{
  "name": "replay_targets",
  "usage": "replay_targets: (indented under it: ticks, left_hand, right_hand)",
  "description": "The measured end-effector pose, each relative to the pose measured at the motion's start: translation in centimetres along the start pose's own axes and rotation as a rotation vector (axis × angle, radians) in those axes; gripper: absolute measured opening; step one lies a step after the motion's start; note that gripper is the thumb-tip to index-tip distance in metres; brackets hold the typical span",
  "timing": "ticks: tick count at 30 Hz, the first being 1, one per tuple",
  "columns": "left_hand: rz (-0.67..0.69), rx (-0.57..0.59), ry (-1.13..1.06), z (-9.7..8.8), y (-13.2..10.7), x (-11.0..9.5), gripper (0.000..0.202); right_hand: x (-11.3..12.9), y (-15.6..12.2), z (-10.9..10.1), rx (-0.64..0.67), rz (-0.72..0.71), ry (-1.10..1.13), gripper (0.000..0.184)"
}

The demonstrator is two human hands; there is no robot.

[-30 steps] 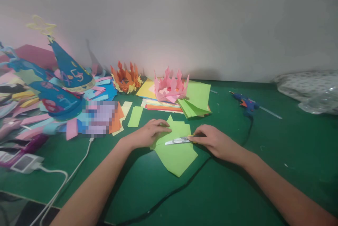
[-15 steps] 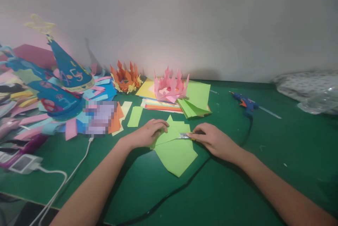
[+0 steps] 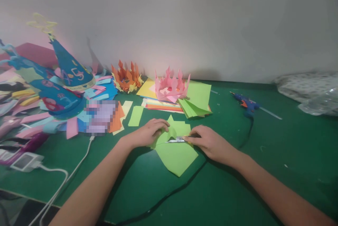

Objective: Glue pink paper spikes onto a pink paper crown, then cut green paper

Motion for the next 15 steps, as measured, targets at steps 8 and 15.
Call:
replay_targets:
  ticks: [8,15]
  left_hand:
    - [-0.004,0.006,-0.019,-0.12,0.06,-0.02,0.030]
    - [-0.004,0.007,0.002,0.07,0.07,0.15,0.029]
  right_hand:
    - [0.36,0.29,0.23,0.008,-0.004,0.007,0.039]
    - [0.54,0.44,0.37,-0.003,-0.015,0.001,0.037]
Point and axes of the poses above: each hand's wrist, its own y-axis towards the middle knuckle, its own z-axis out of the palm, x = y × z, the point moved 9 cm from there along y, towards the middle knuckle, and after that the axes turned 11 degrees about y, right-handed, at the moved point
